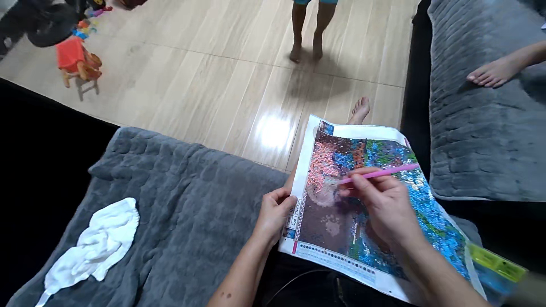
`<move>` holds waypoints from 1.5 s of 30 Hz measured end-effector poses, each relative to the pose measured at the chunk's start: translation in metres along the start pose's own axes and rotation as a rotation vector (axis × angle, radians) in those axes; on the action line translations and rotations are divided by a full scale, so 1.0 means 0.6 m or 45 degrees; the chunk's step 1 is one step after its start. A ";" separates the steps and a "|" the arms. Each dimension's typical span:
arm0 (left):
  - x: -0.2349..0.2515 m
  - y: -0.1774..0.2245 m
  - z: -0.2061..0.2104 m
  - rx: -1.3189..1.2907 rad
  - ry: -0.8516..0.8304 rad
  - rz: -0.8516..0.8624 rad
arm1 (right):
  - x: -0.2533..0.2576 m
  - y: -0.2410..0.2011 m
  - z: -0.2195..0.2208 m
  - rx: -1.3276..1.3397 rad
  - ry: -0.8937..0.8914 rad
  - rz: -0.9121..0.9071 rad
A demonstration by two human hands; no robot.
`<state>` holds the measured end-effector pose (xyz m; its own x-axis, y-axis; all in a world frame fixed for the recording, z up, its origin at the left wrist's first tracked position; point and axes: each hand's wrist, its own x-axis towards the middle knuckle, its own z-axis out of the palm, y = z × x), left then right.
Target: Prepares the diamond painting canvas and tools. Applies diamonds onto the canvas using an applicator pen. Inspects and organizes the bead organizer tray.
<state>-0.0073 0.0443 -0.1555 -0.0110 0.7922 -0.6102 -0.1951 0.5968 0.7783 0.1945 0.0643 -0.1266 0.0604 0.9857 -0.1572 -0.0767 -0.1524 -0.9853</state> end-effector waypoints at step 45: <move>-0.093 -0.091 -0.037 0.149 0.158 0.300 | -0.155 0.035 -0.062 -1.228 -0.087 -0.743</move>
<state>-0.0177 -0.0351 -0.1672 -0.1636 0.8933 -0.4185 -0.0589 0.4146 0.9081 0.2243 -0.0331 -0.1353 -0.2214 0.9217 0.3186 0.7475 0.3702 -0.5515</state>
